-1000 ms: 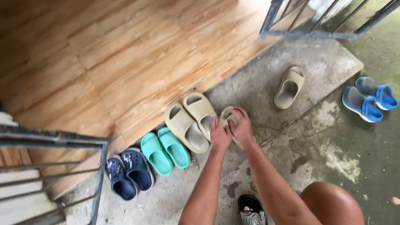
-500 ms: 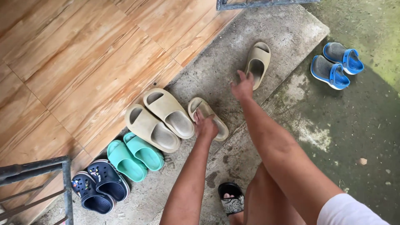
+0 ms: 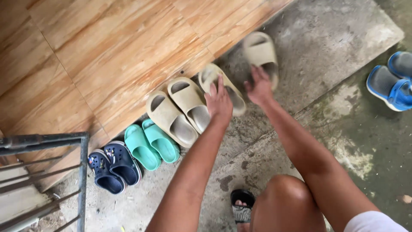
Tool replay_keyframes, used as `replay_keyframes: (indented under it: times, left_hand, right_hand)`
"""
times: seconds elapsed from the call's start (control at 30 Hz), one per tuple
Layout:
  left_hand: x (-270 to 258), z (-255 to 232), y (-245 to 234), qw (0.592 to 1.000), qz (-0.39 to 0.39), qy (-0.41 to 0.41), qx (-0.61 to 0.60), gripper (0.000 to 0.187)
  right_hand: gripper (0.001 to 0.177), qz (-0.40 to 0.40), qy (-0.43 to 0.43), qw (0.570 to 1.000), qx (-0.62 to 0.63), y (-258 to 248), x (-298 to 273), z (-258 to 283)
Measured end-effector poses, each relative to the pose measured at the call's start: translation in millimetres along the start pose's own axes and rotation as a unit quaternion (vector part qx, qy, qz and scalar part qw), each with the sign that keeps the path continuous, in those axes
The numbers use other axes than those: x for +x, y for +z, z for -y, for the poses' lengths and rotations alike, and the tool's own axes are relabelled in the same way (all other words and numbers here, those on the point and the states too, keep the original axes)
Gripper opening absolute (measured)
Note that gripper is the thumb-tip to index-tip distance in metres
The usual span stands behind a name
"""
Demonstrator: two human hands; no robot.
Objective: Organizing a basket of cleaning supplies and arranging several pairs of shoes on a balcony floor.
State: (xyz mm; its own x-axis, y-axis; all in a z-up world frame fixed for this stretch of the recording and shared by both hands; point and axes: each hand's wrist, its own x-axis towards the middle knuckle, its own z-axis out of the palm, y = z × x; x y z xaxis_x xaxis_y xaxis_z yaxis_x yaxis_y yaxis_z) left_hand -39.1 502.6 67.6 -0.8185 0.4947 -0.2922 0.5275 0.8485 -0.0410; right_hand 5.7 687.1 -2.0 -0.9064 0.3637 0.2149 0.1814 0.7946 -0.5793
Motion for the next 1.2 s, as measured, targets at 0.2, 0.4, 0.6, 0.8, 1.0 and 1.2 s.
replay_keyframes:
  times: [0.2,0.4,0.6,0.8,1.0,1.2]
  left_hand:
    - [35,15,22,0.999,-0.007,-0.016,0.033,0.060]
    - [26,2,54,1.000,0.026,-0.006,0.014,0.058]
    - [11,14,42,0.998,0.025,0.027,-0.043,0.063]
    - [-47,17,51,0.985,-0.093,0.076,-0.128,0.066]
    - [-101,17,34,0.972,-0.042,0.023,-0.232,0.067]
    - [-123,28,29,0.965,-0.062,0.035,-0.253,0.072]
  right_hand:
    - [0.075,0.119,0.007,0.992,0.050,39,4,68]
    - [0.069,0.134,-0.019,0.991,0.000,25,-32,50]
    - [0.074,0.166,-0.013,0.985,-0.045,10,-20,78]
    - [0.038,0.039,-0.042,0.998,-0.009,61,-16,52]
    - [0.040,0.033,-0.053,0.998,-0.007,60,-12,58]
    - [0.047,0.065,-0.099,0.990,0.073,-3,-19,86]
